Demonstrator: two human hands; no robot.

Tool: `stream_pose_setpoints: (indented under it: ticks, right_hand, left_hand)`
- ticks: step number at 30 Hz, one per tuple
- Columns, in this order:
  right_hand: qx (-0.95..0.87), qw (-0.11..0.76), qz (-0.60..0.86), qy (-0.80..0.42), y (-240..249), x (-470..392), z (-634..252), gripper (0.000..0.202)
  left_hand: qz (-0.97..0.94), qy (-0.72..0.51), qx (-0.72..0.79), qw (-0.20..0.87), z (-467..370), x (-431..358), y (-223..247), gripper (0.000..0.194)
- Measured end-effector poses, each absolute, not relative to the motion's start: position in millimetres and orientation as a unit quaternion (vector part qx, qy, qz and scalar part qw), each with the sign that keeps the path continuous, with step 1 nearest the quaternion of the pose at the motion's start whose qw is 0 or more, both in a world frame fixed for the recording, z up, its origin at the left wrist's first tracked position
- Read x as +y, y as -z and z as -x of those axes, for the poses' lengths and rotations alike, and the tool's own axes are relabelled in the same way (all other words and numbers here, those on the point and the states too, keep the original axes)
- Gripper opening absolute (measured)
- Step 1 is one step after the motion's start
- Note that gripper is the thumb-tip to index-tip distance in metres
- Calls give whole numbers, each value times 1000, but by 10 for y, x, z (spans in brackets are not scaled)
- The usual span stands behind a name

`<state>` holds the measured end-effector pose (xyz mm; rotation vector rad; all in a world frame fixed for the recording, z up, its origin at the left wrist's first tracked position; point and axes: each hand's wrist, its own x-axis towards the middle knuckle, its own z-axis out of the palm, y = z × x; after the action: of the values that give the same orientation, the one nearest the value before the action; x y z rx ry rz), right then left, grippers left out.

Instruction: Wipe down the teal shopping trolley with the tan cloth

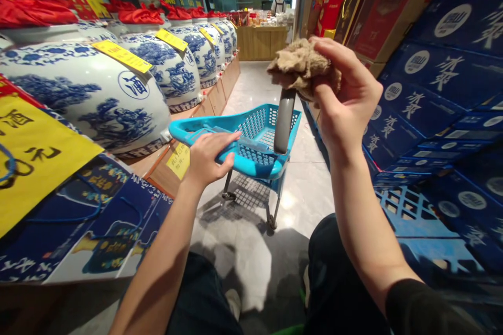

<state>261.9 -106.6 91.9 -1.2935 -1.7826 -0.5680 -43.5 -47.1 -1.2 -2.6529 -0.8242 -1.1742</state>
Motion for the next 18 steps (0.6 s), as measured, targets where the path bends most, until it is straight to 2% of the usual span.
stream_pose_setpoints:
  ticks: [2, 7, 9, 13, 15, 18]
  right_hand:
    - [-687, 437, 531, 235, -870, -1033, -2588, 83]
    - [-700, 463, 492, 231, -755, -938, -2656, 85]
    - [-716, 455, 477, 227, -766, -936, -2726, 83]
    - [-729, 441, 479, 211, -820, -1046, -2708, 77]
    - [-717, 514, 445, 152, -819, -1099, -2612, 71]
    - [-654, 678, 334, 31, -787, -1057, -2483, 51]
  left_hand:
    - [883, 376, -275, 59, 434, -475, -23, 49]
    - [882, 338, -312, 102, 174, -781, -180, 32]
    - [880, 333, -329, 86, -69, -1030, -215, 25]
    - [887, 240, -390, 66, -564, -1445, -196, 29]
    - [875, 196, -434, 85, -685, -1507, -179, 22]
    - [888, 159, -420, 101, -679, -1444, -168, 24]
